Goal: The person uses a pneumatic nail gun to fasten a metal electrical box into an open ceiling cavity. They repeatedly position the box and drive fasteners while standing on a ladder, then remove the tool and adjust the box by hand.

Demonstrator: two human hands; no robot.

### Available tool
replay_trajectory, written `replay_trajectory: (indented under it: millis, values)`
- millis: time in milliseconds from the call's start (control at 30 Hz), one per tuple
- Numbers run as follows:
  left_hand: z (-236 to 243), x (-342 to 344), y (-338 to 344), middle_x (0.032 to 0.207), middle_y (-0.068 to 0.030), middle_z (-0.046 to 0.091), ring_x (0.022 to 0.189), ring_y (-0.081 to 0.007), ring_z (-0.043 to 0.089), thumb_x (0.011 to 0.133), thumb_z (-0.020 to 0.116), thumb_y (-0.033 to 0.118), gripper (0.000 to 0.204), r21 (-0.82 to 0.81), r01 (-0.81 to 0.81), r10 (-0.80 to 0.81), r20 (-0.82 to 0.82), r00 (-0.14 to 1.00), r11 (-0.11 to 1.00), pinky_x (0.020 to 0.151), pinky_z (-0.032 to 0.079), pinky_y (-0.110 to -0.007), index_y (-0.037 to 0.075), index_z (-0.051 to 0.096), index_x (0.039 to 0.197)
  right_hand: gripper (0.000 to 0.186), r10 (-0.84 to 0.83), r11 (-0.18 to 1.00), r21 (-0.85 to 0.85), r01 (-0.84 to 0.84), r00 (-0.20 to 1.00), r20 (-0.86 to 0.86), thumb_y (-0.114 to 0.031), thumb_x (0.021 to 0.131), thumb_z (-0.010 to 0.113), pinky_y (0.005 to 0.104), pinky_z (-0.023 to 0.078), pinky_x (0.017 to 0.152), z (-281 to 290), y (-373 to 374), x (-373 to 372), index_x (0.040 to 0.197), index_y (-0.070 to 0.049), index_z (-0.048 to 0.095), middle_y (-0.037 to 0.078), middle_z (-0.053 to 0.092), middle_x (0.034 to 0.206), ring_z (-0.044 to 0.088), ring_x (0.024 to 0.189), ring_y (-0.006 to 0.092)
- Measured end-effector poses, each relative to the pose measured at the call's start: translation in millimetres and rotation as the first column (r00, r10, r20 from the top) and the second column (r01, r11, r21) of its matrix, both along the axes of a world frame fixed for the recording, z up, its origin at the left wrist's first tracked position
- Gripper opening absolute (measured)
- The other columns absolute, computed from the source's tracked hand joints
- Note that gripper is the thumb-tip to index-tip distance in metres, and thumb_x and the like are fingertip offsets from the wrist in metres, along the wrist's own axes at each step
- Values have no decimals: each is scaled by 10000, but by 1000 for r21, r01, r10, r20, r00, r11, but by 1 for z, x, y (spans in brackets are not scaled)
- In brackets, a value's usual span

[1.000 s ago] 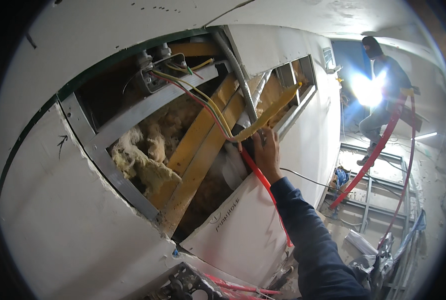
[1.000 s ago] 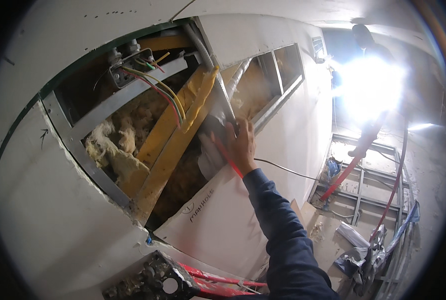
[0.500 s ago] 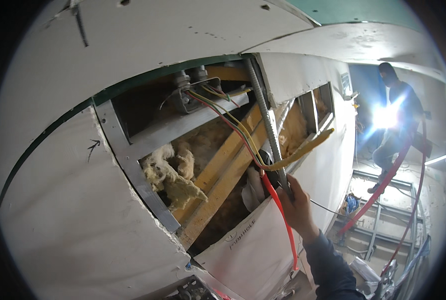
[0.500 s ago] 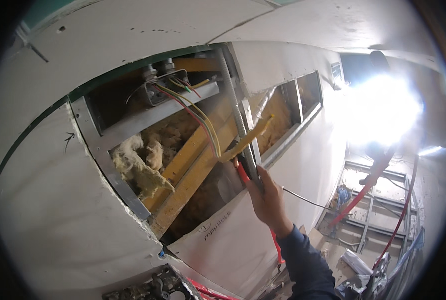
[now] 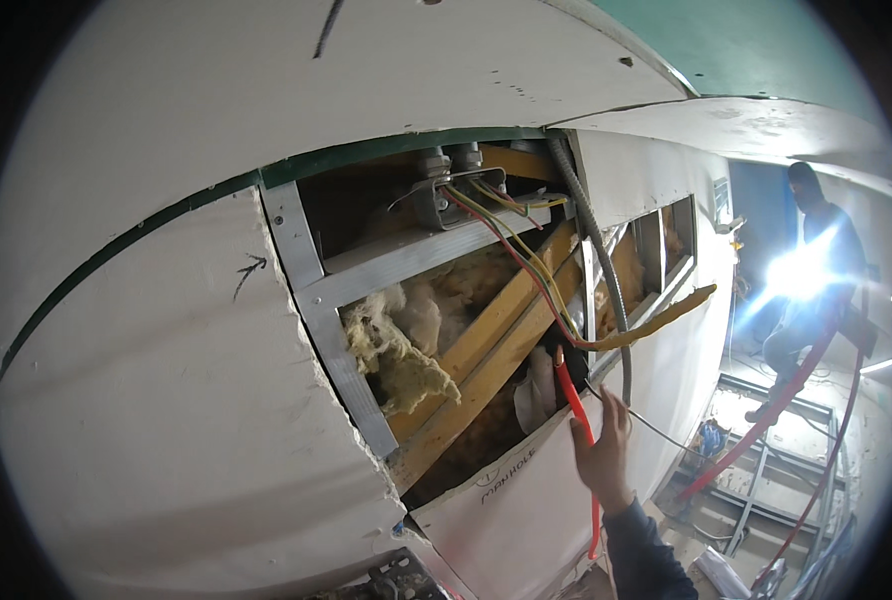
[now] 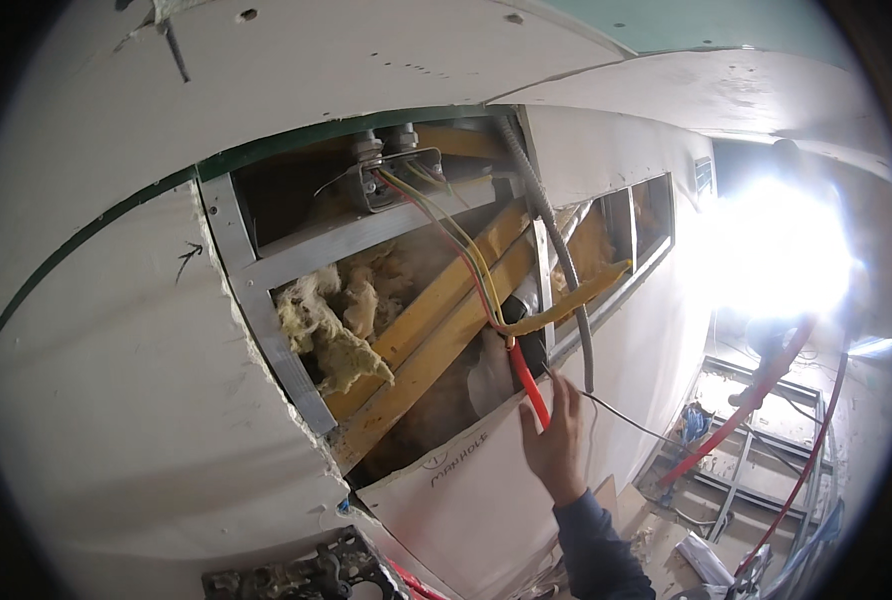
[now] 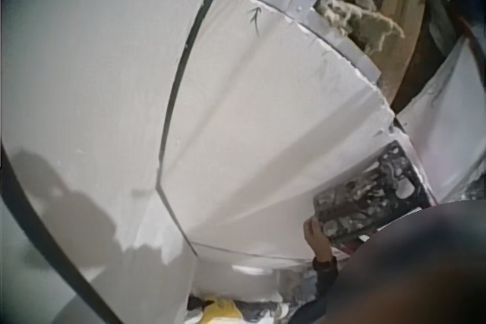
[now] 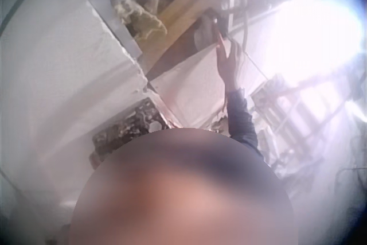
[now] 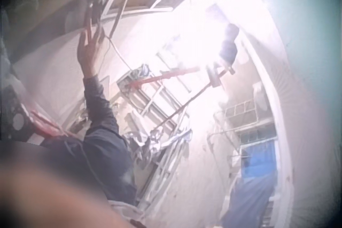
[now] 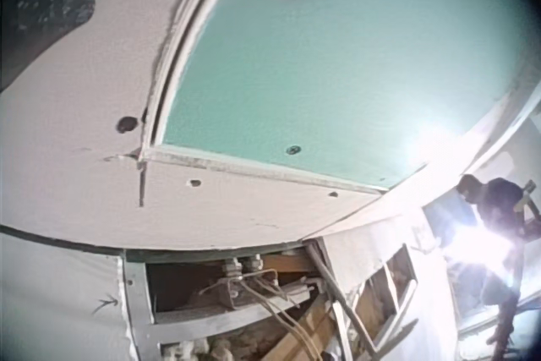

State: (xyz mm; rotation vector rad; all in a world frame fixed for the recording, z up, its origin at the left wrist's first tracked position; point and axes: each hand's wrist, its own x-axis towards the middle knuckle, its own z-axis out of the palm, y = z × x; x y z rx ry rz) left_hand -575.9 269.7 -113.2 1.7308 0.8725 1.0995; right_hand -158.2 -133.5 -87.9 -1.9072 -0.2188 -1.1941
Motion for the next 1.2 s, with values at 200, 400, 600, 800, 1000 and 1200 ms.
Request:
replay_trajectory:
  millis: [200, 400, 600, 800, 1000, 1200]
  values:
    - [-12, -4, 13, 1051, -118, 608, 985, -248, 570, 1075, 531, 237, 283, 264, 31, -9, -86, 996, 964, 888, 481, -418, -29, 626, 1101, 556, 306, 952, 17, -307, 951, 39, -75, 879, 755, 457, 466, 1075, 11, 59, -43, 1397, -13, 561, 246, 546, 1384, 559, 1282, 419]
    - [-13, -1, 11, 1053, -122, 609, 1003, -251, 576, 1058, 570, 231, 280, 79, -19, 18, 10, 1000, 997, 896, 481, -421, -41, 625, 1096, 526, 504, 862, -50, -504, 847, 168, -111, 883, 753, 486, 457, 1083, 47, 102, -71, 1373, -8, 592, 221, 579, 1386, 589, 1257, 424]
    - [-6, -1, 7, 1072, -135, 628, 1003, -257, 588, 1039, 578, 212, 269, 102, -7, 5, 20, 1000, 995, 908, 482, -421, -40, 646, 1102, 546, 471, 850, -353, -392, 865, 174, -167, 952, 640, 527, 315, 1198, 117, 134, -71, 1450, 17, 514, 239, 475, 1531, 411, 1470, 391]
    - [-2, 3, 6, 1090, -163, 651, 1011, -307, 609, 1036, 542, 213, 292, 122, -48, 52, -25, 998, 991, 911, 485, -434, -44, 664, 1102, 324, 536, 729, -607, -316, 815, 220, -131, 925, 621, 538, 338, 1182, 184, 156, -19, 1214, 16, 632, 198, 596, 1335, 500, 1361, 363]
    - [-12, -1, 9, 1054, -189, 657, 1004, -351, 619, 1021, 565, 192, 258, 262, -51, 75, -80, 994, 964, 906, 497, -446, -34, 667, 1093, 108, 445, 707, -697, -120, 842, 306, -148, 828, 654, 424, 570, 717, 223, 175, 28, 822, -62, 718, 104, 684, 935, 693, 913, 274]
    - [-49, -8, 45, 1038, -189, 645, 987, -376, 615, 992, 624, 178, 230, 451, 10, 51, -122, 991, 892, 867, 513, -469, -6, 656, 1127, 87, 265, 635, -645, 426, 664, 699, -199, 762, 702, 389, 536, 692, 220, 188, 68, 771, -122, 740, 50, 664, 789, 662, 807, 246]
